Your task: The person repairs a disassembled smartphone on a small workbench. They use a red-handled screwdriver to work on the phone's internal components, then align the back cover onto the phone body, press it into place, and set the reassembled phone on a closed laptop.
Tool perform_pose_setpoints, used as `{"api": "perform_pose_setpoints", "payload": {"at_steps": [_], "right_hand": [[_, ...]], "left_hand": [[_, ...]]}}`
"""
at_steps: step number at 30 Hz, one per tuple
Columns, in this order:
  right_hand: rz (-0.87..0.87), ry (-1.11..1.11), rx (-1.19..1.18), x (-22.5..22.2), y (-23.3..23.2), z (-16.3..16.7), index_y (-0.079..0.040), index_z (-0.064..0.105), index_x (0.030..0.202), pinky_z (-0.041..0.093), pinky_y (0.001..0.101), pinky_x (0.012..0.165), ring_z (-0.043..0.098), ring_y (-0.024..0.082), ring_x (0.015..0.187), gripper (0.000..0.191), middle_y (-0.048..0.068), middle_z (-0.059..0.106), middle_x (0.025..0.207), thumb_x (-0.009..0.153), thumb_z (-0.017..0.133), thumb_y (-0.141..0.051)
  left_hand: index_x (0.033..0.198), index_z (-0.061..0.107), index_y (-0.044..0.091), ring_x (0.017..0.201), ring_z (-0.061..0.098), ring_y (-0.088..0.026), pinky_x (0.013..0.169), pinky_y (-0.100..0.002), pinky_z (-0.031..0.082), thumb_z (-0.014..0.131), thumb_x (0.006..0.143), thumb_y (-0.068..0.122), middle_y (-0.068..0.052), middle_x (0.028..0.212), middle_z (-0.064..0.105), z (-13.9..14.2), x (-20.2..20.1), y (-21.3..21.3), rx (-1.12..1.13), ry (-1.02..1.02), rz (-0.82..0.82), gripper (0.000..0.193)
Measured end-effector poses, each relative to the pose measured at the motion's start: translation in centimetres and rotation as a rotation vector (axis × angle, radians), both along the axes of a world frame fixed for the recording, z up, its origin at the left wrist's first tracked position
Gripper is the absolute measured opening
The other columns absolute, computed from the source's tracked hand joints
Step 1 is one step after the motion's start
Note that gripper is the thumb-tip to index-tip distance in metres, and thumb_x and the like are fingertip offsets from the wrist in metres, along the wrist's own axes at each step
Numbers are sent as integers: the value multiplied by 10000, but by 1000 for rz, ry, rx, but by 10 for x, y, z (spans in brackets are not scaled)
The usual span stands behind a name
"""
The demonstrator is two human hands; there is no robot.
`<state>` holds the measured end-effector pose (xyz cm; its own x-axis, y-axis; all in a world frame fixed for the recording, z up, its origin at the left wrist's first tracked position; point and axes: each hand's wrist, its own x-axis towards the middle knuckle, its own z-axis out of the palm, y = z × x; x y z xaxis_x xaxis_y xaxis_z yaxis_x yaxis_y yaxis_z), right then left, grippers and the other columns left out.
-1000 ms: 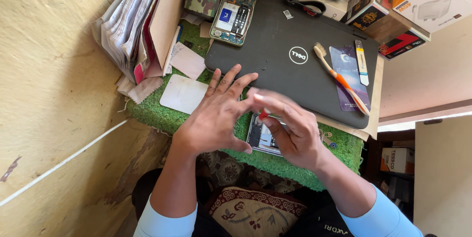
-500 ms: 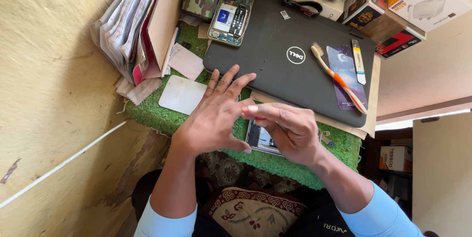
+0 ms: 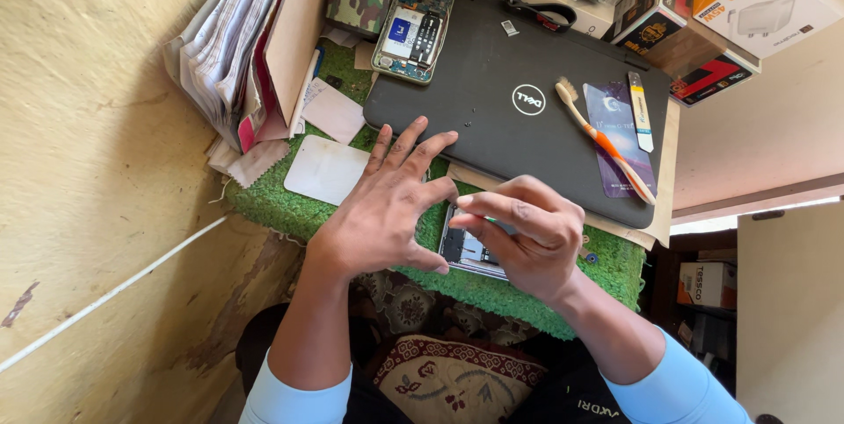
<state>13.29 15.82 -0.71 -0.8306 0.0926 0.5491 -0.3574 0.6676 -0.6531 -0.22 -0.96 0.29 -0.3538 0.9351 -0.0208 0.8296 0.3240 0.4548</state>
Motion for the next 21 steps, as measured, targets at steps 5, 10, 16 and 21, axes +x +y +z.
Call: {"api": "perform_pose_setpoints", "payload": {"at_steps": [5,10,16,21], "right_hand": [[70,101,20,-4,-5,2,-39,694,1227,672,266,801,723,195,961,403,194,673,1146,838,795,-65],[140,49,-29,2,-2,4,-63,699,1184,673,285,757,773,172,925,272,126,753,1059,924,682,13],[-53,84,89,0,-6,-2,-80,768,1154,646,263,674,751,164,839,358,138,721,1023,810,869,-62],[125,41,-36,0,-6,6,-56,693,1238,664,274,764,773,160,925,292,119,763,1091,960,692,35]], "left_hand": [[1215,666,175,1539,49,-344,1254,-551,-22,953,482,542,-91,1634,215,1,0,0,58,-12,-14,868],[1227,661,158,1532,66,-347,1251,-553,-9,958,461,552,-101,1640,231,2,0,0,79,15,-13,912],[1222,663,174,1533,68,-348,1252,-558,-8,972,464,514,-93,1653,239,2,1,0,66,-20,-3,885],[1144,665,155,1531,88,-357,1247,-570,2,975,461,491,-105,1596,258,3,0,0,114,-33,-9,822]]}}
